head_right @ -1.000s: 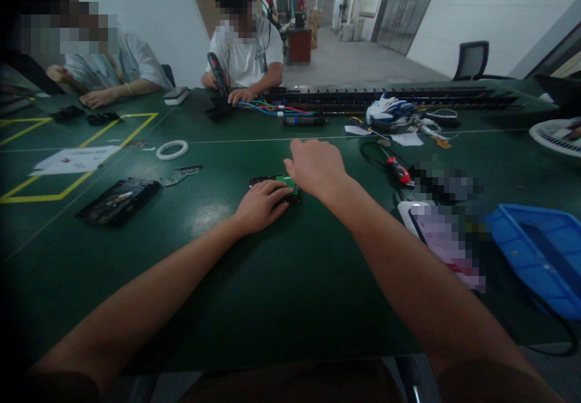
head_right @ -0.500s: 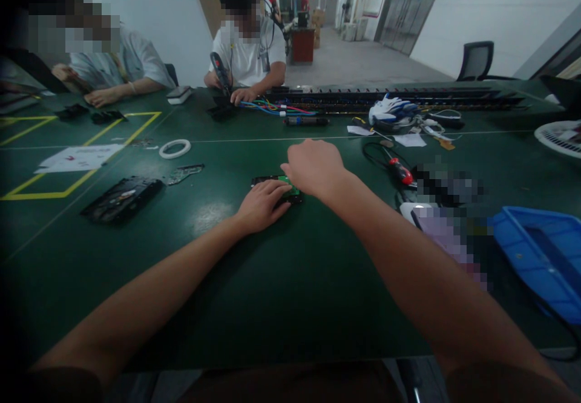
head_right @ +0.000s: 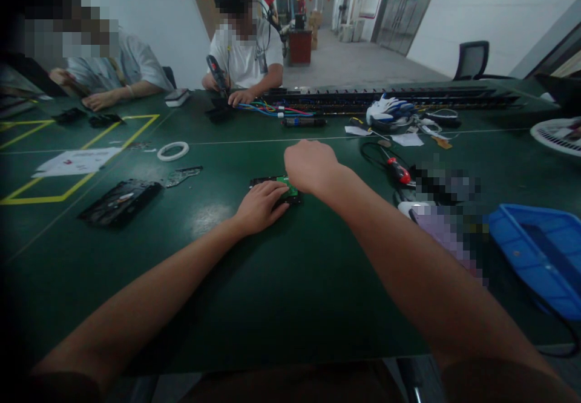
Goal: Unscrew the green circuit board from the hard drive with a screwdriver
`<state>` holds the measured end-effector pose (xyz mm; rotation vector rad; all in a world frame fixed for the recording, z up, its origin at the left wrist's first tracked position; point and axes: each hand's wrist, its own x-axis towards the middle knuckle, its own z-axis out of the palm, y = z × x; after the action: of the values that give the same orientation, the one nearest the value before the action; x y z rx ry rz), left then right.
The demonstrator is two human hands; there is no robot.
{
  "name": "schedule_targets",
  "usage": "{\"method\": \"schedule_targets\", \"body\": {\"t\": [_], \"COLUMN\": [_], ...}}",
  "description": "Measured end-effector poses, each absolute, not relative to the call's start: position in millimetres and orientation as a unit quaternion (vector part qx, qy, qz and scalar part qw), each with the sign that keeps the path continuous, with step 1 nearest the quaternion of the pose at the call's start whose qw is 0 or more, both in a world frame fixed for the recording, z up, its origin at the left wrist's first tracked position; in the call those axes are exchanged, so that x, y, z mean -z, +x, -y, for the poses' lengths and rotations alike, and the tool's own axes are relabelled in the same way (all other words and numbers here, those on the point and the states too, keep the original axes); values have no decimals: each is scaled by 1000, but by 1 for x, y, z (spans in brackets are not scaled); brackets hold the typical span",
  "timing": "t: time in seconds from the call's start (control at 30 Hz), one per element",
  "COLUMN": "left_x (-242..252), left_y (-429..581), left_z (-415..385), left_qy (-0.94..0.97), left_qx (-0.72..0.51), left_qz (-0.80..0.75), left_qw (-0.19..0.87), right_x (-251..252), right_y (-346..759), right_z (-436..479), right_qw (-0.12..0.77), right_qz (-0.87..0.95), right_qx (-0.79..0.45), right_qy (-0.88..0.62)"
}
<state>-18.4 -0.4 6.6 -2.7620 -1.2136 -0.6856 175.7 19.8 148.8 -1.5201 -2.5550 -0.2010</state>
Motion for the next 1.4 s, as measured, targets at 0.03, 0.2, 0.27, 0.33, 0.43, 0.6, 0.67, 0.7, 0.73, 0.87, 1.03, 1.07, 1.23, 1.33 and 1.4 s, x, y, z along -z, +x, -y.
{"method": "schedule_targets", "body": {"t": [0.03,0.2,0.27,0.33,0.43,0.6,0.67,0.7,0.73,0.87,1.03,1.07,1.23,1.33,1.4], "left_x": [-6,-5,-5,-5,-6,-8,-8,-7,-7,-8,-9,-9,-8,-8,-8], "left_y": [-18,-18,-18,-18,-18,-17,-17,-17,-17,-17,-18,-18,-18,-18,-18], "left_z": [0,0,-1,-1,-1,0,0,0,0,1,2,2,1,1,1], "left_qy": [-892,-891,-890,-891,-890,-891,-892,-892,-891,-888,-890,-890,-890,-890,-890], "left_qx": [221,221,220,219,220,220,220,220,220,221,222,222,225,226,225], "left_qz": [393,397,398,398,400,397,396,396,397,402,399,398,396,395,396], "left_qw": [24,22,20,17,12,12,15,18,21,23,22,21,17,16,15], "right_x": [-151,-158,-159,-160,-159,-157,-159,-159,-160,-159,-158,-158,-162,-163,-163], "right_y": [177,185,185,182,178,176,176,177,178,182,182,180,177,178,179], "right_z": [-20,-21,-21,-20,-18,-13,-10,-10,-9,-11,-11,-10,-7,-10,-12], "right_qw": [69,44,28,26,51,64,56,50,45,58,57,50,17,21,32], "right_qz": [865,889,887,890,895,871,850,842,837,862,888,883,846,863,875], "right_qx": [61,89,84,72,48,1,1,5,7,-3,-16,-8,27,13,5], "right_qy": [-493,-447,-453,-450,-440,-487,-524,-537,-545,-503,-456,-467,-532,-504,-483]}}
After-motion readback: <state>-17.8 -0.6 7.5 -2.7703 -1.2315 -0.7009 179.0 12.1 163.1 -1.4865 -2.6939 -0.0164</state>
